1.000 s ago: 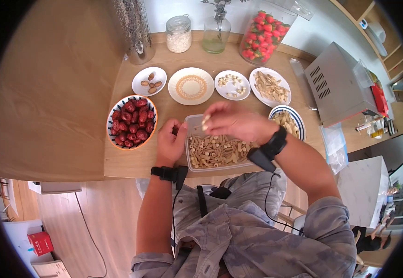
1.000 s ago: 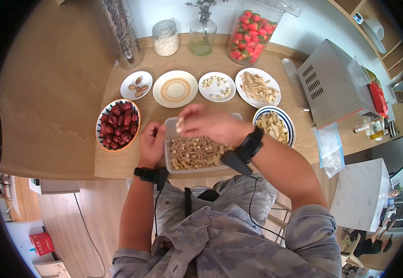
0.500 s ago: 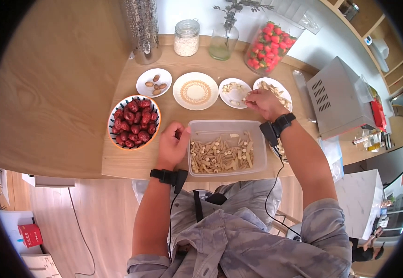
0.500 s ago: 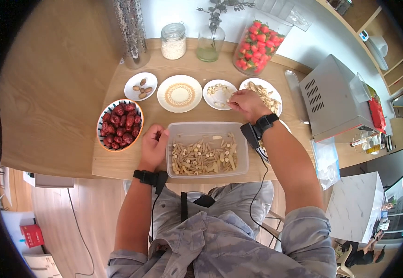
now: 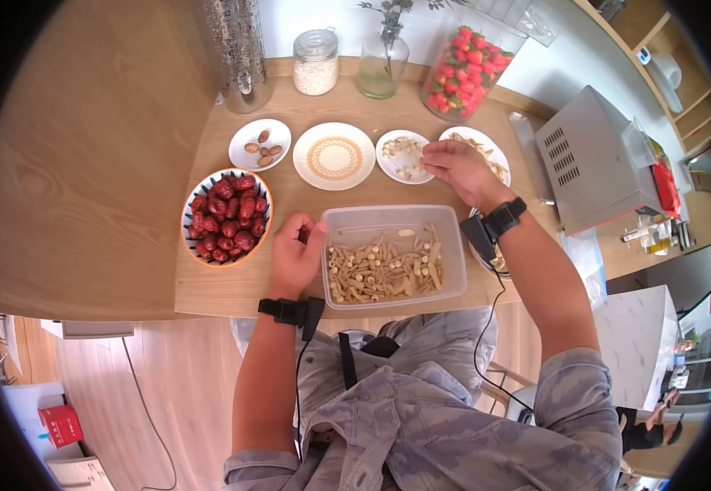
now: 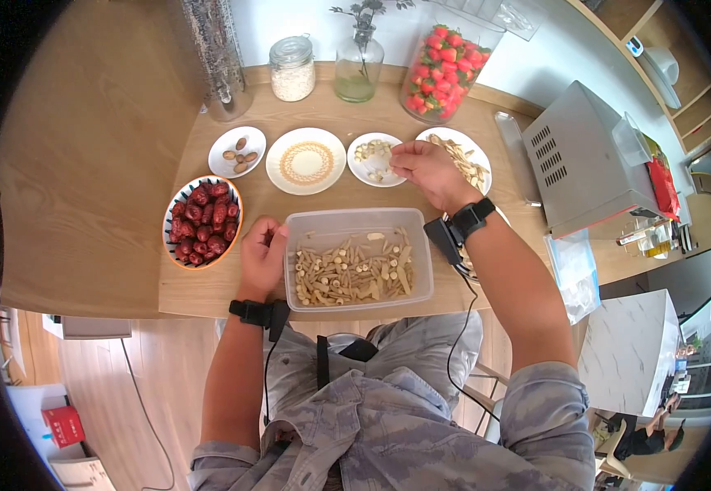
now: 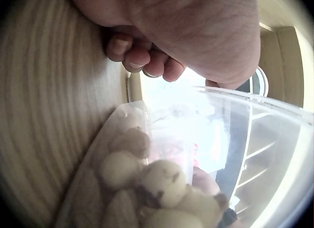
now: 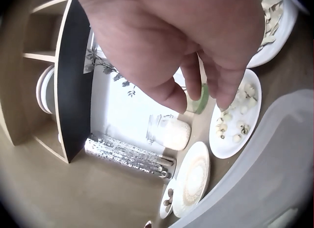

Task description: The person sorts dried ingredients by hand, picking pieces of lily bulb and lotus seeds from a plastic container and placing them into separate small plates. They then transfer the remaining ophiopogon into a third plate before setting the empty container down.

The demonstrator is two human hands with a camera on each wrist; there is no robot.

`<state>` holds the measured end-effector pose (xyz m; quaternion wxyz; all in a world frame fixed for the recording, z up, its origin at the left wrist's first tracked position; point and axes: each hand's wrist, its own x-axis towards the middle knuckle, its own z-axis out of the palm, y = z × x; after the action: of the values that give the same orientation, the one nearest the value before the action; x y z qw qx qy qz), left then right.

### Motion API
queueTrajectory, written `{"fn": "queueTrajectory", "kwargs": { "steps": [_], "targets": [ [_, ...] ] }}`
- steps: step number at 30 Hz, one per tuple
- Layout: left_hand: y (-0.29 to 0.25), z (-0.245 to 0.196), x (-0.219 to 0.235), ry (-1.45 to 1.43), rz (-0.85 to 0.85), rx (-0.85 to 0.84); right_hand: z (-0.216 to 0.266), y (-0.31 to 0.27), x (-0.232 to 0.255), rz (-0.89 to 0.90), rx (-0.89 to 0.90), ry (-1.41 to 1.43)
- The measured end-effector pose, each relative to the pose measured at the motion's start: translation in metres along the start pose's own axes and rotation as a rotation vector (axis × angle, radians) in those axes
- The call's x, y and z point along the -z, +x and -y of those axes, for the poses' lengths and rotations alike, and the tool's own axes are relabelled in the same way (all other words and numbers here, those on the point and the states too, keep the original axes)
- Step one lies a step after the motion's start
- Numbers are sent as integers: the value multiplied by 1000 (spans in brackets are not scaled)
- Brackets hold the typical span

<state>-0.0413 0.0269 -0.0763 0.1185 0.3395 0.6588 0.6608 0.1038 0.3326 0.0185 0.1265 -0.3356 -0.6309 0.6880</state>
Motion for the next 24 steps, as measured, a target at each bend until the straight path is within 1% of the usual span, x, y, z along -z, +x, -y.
{"fn": "queueTrajectory", "kwargs": {
  "steps": [1, 4, 7, 10, 13, 14, 17, 20, 24],
  "targets": [
    [0, 1, 0, -9, 1, 1, 4, -5, -2, -6, 9, -20],
    [-1, 3, 0, -21, 0, 3, 16, -39, -11, 59, 98, -225],
    [-1, 3, 0, -2, -6, -8, 15, -77, -17, 292, 206, -609],
    [0, 2, -1, 6, -4, -23, 22, -107, -34, 543, 287, -1320],
    [0, 5, -1, -3, 2, -23, -8, -122, -39, 434, 427, -1657],
    [0, 4, -1, -6, 3, -18, -16, -121, -40, 415, 473, -1689],
    [-1, 1, 0, -23, 5, 8, -27, -119, -44, 449, 533, -1804],
    [-1, 2, 1, 2, 5, 15, -30, -117, -45, 461, 570, -1794],
    [-1, 4, 2, 21, 2, 0, -28, -111, -42, 468, 553, -1693]
  ]
}}
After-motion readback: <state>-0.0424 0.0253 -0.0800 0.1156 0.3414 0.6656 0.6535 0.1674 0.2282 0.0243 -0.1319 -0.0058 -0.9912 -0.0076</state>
